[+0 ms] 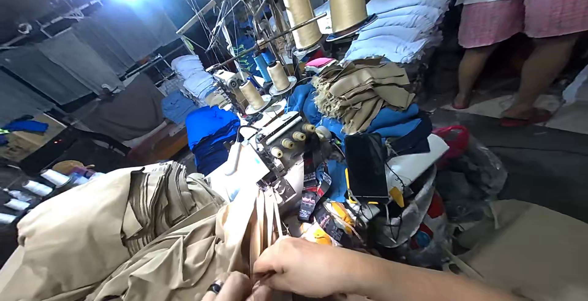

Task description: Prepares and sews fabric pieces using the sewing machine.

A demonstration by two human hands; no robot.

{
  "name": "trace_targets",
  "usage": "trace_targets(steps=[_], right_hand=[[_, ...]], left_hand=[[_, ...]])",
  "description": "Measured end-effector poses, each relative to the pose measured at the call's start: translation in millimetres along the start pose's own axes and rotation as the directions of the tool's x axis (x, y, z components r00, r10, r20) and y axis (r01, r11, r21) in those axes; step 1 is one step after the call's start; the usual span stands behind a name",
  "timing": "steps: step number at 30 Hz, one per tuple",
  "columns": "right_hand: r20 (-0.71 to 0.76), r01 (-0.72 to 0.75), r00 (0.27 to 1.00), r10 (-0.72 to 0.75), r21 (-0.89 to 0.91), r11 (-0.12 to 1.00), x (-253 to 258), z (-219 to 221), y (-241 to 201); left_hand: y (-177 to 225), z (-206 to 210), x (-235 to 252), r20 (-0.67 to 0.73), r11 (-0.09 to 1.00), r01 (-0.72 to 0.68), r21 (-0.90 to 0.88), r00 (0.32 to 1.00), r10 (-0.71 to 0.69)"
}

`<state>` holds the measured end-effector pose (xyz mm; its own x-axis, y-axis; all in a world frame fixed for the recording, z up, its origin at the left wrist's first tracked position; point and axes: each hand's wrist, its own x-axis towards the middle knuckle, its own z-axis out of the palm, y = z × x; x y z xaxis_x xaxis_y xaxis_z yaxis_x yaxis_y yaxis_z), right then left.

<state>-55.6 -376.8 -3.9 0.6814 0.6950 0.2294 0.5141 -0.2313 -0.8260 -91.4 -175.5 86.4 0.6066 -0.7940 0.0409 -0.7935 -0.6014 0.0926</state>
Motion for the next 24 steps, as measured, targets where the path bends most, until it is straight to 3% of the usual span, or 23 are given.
trace_targets(steps=[3,5,7,9,12,14,17,20,24], right_hand=[[-0.029,-0.070,0.997,0.078,0.213,0.974,-12,-6,-10],[-0.081,-0.015,0.996,0.033,0.210,0.978,-22,-7,-21],[-0.156,0.078,0.986,-0.058,0.128,0.989,-28,-4,-31],[-0.205,0.121,0.972,-0.114,0.022,0.992,-30,-1,-37],[-0.208,0.134,0.968,-0.140,-0.044,0.990,-28,0,-33],[-0.260,0.148,0.948,-0.185,-0.157,0.977,-20,1,-19],[-0.404,-0.031,0.900,-0.162,-0.431,0.902,-3,-1,22],[-0.529,-0.206,0.841,-0.114,-0.507,0.837,13,-9,71],[-0.425,0.080,0.890,-0.165,-0.210,0.974,23,-11,60]], left_hand=[[-20,5,1,-0.150,0.956,-0.034,-0.291,0.989,-0.011],[-34,10,7,-0.183,0.850,-0.091,-0.519,0.983,-0.006],[-45,13,16,-0.125,0.770,-0.110,-0.629,0.991,0.039],[-46,11,21,-0.046,0.821,-0.080,-0.565,0.997,0.066],[-43,0,17,0.016,0.965,-0.084,-0.250,0.996,0.090],[-46,-9,10,0.009,0.990,-0.077,-0.119,0.997,0.079],[-71,-21,-5,-0.117,0.969,-0.103,-0.226,0.990,0.078],[-95,-17,-13,-0.214,0.894,-0.172,-0.414,0.973,0.089],[-107,-2,-12,-0.263,0.780,-0.256,-0.571,0.957,0.121]])
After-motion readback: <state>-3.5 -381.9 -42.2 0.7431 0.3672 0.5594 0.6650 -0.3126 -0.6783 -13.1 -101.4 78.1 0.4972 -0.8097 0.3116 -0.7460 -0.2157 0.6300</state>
